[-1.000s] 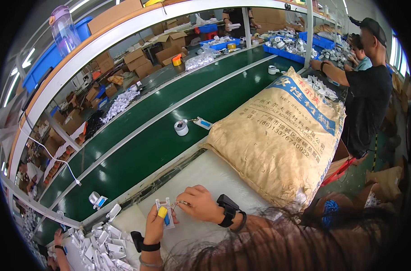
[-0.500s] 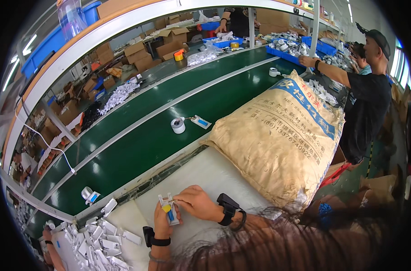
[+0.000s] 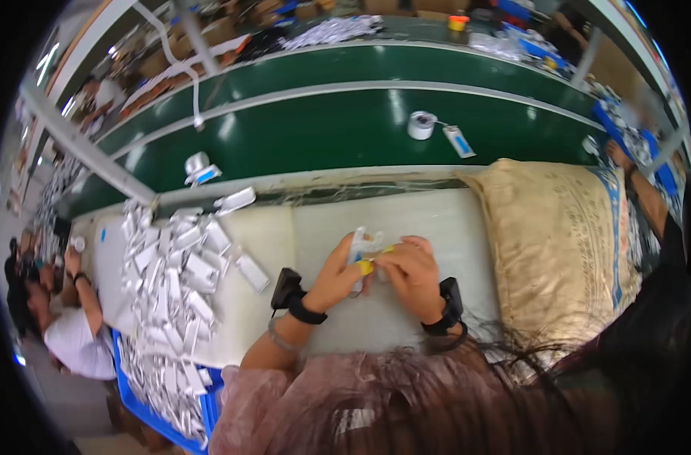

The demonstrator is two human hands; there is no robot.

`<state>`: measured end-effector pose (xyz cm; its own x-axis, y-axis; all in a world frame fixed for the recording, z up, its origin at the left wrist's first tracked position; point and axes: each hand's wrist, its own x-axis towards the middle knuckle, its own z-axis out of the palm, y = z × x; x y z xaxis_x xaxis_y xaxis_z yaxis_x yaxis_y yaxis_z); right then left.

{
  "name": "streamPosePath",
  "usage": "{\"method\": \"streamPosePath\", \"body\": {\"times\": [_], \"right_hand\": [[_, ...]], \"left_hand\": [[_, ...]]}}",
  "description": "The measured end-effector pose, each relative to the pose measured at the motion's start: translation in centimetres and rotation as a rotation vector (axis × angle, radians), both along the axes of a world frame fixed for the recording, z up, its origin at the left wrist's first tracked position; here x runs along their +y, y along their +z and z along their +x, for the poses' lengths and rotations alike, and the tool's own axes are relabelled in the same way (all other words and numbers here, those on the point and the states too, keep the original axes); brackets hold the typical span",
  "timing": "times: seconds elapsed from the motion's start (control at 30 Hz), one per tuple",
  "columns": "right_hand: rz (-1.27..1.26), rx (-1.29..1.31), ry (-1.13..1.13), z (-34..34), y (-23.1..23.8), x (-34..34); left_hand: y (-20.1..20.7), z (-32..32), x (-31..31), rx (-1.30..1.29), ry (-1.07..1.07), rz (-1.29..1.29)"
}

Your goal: The recorder is assembling small electronic components by attaching plastic parts and applying adhesive labels at a factory workbench.

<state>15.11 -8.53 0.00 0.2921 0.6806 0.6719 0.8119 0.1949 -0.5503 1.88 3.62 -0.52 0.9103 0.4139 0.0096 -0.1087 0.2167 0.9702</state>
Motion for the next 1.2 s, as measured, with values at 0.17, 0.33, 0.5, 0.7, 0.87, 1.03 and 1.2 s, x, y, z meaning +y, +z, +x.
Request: {"method": "streamPosePath", "body": {"times": [0.17, 0.33, 0.5, 0.7, 0.87, 1.03, 1.2], "right_hand": [[0.042, 0.036, -0.009, -0.3, 0.0, -0.1], [0.075, 0.04, -0.066, -1.0, 0.4, 0.1], [0.087, 0.051, -0.08, -1.0, 0.6, 0.2], [0.087, 0.052, -0.076, -0.9, 0.4, 0.2], [0.08, 0.071, -0.098, -0.9, 0.6, -0.1], [0.08, 0.131, -0.053, -0.8, 0.5, 0.0], [0.08, 0.124, -0.05, -0.8, 0.6, 0.0]], "left_hand": [[0.8, 0.1, -0.4, -0.015, -0.015, -0.032], [0.6, -0.2, -0.4, -0.026, -0.004, 0.027], [1.1, -0.5, -0.5, 0.055, -0.065, 0.055], [0.8, -0.5, -0.8, 0.032, -0.036, 0.104], [1.1, -0.2, -1.4, -0.029, 0.009, 0.151], [1.1, -0.5, -1.2, -0.055, 0.005, 0.133], [1.5, -0.6, -1.3, -0.022, -0.016, 0.15]]}}
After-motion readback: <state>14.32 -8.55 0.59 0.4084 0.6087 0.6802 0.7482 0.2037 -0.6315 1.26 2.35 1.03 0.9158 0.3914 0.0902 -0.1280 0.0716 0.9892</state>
